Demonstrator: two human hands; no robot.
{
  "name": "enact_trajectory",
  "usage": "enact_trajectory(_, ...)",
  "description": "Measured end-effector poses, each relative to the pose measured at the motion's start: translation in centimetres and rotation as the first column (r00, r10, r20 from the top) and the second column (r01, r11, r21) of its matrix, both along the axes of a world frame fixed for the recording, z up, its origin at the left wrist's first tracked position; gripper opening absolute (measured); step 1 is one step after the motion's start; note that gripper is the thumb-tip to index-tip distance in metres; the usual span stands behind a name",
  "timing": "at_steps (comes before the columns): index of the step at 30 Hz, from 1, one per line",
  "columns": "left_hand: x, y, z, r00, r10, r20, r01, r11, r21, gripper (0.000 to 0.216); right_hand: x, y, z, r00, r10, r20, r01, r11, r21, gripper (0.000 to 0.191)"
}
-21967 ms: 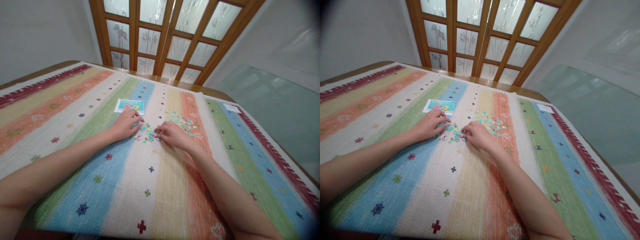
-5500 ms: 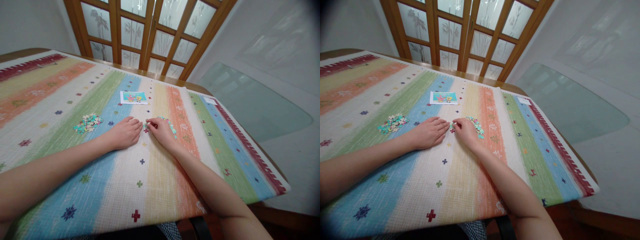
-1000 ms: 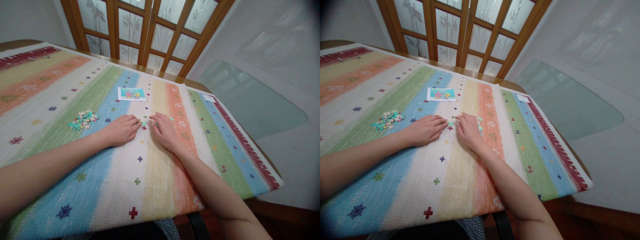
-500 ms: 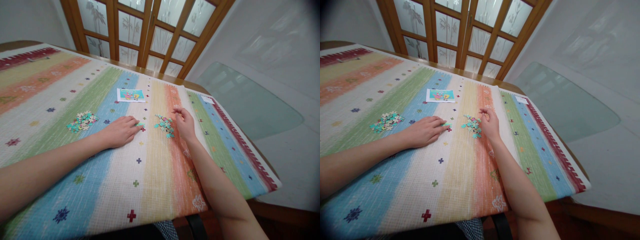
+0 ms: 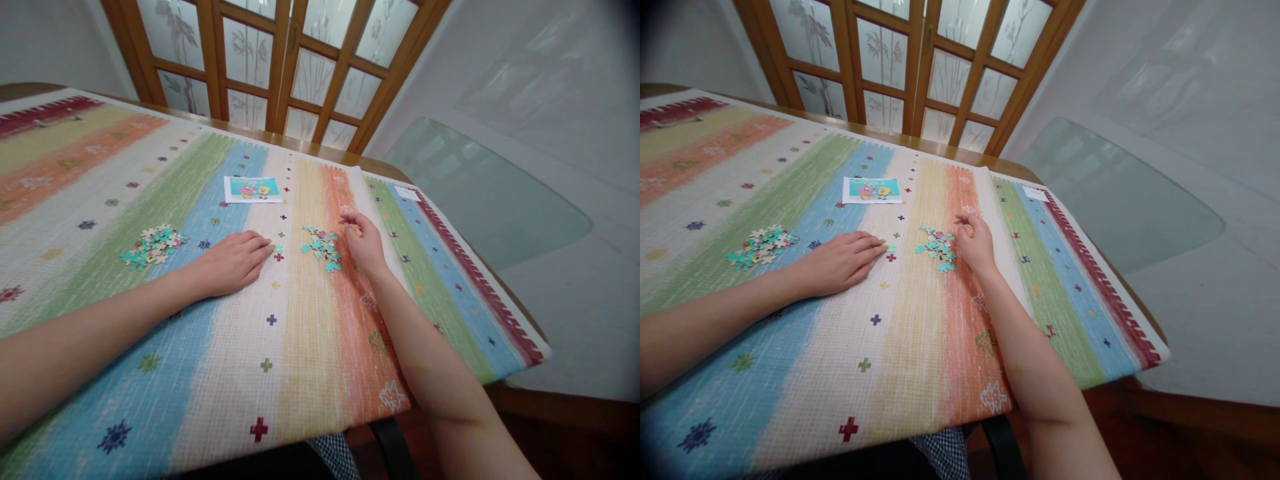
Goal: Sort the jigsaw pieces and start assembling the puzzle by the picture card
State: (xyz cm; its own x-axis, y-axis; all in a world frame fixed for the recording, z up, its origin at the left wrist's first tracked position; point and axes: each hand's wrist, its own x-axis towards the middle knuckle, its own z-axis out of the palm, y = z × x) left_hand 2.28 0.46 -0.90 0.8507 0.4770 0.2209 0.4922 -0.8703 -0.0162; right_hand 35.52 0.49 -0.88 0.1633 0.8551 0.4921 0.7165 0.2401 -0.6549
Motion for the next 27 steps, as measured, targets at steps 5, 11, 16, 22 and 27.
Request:
enact_trajectory(5, 0.0, 0.1, 0.0, 1.000, 0.007, -0.013, -0.007, 1.000, 0.011, 0.045, -0.2, -0.1, 0.2, 0.999, 0.006, -0.047, -0.010, 0.997, -0.075, 0.029)
enact_trajectory(11, -0.1, 0.2, -0.1, 1.000, 0.002, -0.017, -0.002, 1.000, 0.009, 0.044, -0.2, -0.9, 1.2, 0.981, 0.189, 0.054, -0.159, 0.925, -0.346, 0.025)
enact_trajectory(16, 0.0, 0.2, 0.1, 1.000, -0.006, -0.024, 0.006, 1.000, 0.010, 0.045, -0.2, -1.4, 2.0, 0.887, 0.348, 0.302, -0.213, 0.891, -0.401, 0.027)
enact_trajectory(22, 0.0, 0.1, 0.2, 0.999, 0.009, -0.039, -0.010, 1.000, -0.017, 0.046, 1.1, -1.7, 3.2, 0.884, 0.335, 0.326, -0.125, 0.842, -0.525, 0.021)
enact_trajectory(27, 0.0, 0.4, 0.1, 1.000, -0.012, -0.014, 0.012, 1.000, -0.027, 0.045, 2.9, -1.5, 3.4, 0.894, 0.289, 0.344, -0.079, 0.855, -0.513, 0.020)
